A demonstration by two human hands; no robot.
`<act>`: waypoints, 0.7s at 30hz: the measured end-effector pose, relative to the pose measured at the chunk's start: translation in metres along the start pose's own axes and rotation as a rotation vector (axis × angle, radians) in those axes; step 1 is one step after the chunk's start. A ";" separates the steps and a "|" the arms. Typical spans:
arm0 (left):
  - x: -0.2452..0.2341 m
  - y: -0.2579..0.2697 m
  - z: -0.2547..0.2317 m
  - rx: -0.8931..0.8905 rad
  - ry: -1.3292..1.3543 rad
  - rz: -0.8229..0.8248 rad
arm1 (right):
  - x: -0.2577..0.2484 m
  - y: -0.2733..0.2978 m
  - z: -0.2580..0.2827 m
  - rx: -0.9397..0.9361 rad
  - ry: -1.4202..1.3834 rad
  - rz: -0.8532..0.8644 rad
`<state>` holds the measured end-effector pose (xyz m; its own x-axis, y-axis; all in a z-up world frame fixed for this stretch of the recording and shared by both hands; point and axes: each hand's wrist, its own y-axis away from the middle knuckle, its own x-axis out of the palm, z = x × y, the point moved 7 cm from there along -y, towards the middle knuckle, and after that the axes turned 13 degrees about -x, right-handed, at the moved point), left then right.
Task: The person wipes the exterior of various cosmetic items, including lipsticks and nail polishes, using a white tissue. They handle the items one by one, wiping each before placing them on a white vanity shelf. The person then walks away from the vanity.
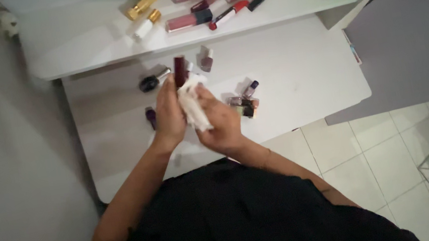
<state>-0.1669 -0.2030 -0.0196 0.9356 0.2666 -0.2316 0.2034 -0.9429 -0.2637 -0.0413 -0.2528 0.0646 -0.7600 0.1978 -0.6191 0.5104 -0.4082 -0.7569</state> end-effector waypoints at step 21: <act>-0.036 -0.033 -0.033 -0.264 1.291 0.343 | 0.037 0.040 -0.030 0.275 -0.372 0.014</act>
<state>-0.1981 -0.1883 0.0284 0.5211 -0.2246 0.8234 -0.1796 -0.9720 -0.1514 -0.0370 -0.2350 0.0054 -0.8720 -0.1221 -0.4740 0.4342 -0.6400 -0.6339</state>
